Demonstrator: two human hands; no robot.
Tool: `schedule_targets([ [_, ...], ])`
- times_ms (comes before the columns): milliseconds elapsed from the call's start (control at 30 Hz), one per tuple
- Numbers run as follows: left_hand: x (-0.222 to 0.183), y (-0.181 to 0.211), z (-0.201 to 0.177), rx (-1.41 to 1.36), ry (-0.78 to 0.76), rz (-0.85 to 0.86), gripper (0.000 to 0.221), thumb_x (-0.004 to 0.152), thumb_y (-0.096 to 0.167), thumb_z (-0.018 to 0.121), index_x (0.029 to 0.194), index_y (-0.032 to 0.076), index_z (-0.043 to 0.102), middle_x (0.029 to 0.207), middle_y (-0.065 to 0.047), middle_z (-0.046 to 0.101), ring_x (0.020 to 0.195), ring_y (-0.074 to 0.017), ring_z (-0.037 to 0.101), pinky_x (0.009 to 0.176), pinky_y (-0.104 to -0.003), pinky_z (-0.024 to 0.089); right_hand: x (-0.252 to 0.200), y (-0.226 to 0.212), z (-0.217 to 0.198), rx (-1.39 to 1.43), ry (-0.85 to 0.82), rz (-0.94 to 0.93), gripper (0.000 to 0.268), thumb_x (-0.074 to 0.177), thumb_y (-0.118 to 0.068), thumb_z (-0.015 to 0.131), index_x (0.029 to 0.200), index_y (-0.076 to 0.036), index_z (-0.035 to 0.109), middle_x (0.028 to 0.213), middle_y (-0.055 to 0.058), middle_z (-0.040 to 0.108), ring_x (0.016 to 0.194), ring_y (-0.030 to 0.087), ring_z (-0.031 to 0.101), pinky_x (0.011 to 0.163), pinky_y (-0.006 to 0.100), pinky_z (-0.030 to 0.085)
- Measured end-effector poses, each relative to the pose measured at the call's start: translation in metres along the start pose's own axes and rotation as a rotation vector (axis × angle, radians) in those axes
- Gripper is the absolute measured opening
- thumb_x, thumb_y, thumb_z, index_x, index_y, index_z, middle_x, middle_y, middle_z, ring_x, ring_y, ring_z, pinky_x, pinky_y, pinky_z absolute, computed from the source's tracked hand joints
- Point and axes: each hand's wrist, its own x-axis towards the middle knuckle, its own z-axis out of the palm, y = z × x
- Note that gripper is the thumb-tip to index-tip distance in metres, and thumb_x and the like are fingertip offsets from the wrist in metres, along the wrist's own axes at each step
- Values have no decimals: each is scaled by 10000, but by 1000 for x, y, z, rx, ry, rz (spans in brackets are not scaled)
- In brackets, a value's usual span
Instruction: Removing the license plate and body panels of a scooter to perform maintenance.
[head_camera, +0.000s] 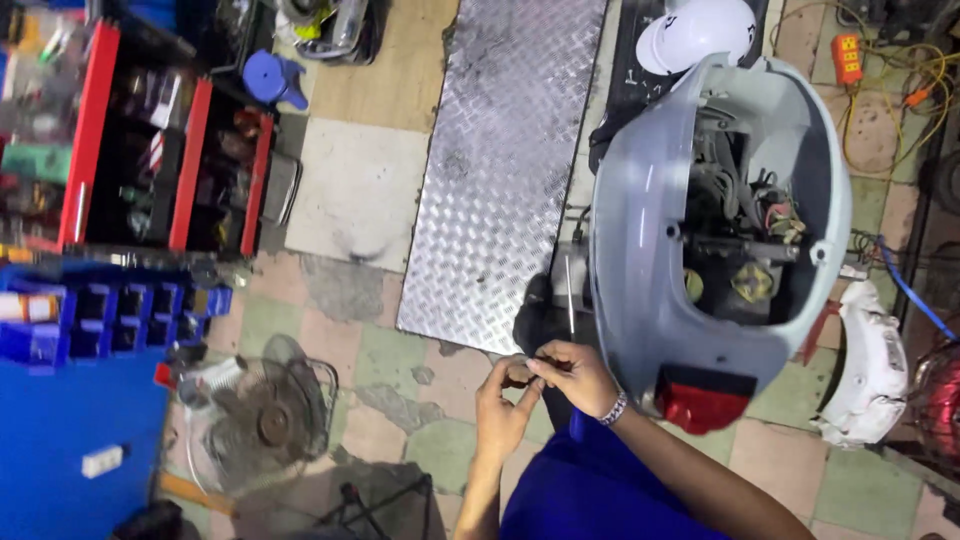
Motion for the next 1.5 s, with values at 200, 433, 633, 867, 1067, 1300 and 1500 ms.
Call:
schedule_targets([
  [200, 159, 32, -20, 148, -89, 57, 140, 863, 97, 769, 973, 98, 682, 823, 0, 715, 753, -114, 648, 724, -265, 530, 126, -43, -10, -31, 230, -64, 137, 880, -212, 779, 843, -85, 747, 769, -40, 717, 731, 36, 615, 654, 223, 498],
  [433, 304, 42, 31, 239, -371, 153, 147, 801, 216, 878, 914, 195, 786, 790, -20, 797, 774, -231, 776, 715, -342, 597, 187, -73, -73, 183, 663, 69, 192, 840, -218, 860, 867, -36, 803, 655, 86, 749, 612, 137, 669, 594, 262, 545],
  [633, 469, -24, 122, 255, -620, 60, 114, 872, 169, 797, 925, 81, 748, 734, -125, 731, 690, -287, 713, 667, -403, 564, 208, -77, -110, 33, 1201, 217, 148, 900, -231, 814, 924, -85, 804, 684, 105, 749, 636, 210, 729, 594, 313, 565],
  [867, 681, -288, 285, 772, -645, -86, 287, 814, 341, 682, 1023, 183, 800, 985, -27, 805, 987, -245, 748, 885, -381, 525, 208, -55, -103, -44, 1685, 617, 239, 1015, -305, 677, 1043, -80, 752, 837, 71, 763, 744, 183, 754, 690, 288, 553],
  [1067, 755, -369, 360, 867, -642, 109, 217, 688, 305, 670, 822, 209, 811, 765, -15, 785, 750, -263, 742, 679, -426, 513, 214, -32, -80, -138, 1941, 872, 229, 1042, -236, 721, 1079, -16, 770, 757, 75, 724, 717, 187, 731, 558, 303, 495],
  [1300, 765, -396, 392, 1020, -553, 134, 258, 700, 330, 785, 915, 187, 795, 846, -75, 790, 861, -351, 753, 769, -473, 563, 213, -9, -72, -72, 2041, 971, 225, 1030, -237, 751, 1067, -16, 771, 851, 79, 731, 717, 117, 635, 650, 295, 468],
  [1500, 726, -304, 387, 721, -673, -59, 259, 775, 279, 787, 1024, 209, 775, 1004, 16, 807, 979, -145, 751, 920, -285, 539, 185, -27, -80, -7, 2014, 892, 193, 1039, -215, 712, 985, -32, 740, 743, 67, 696, 649, 129, 625, 616, 292, 465],
])
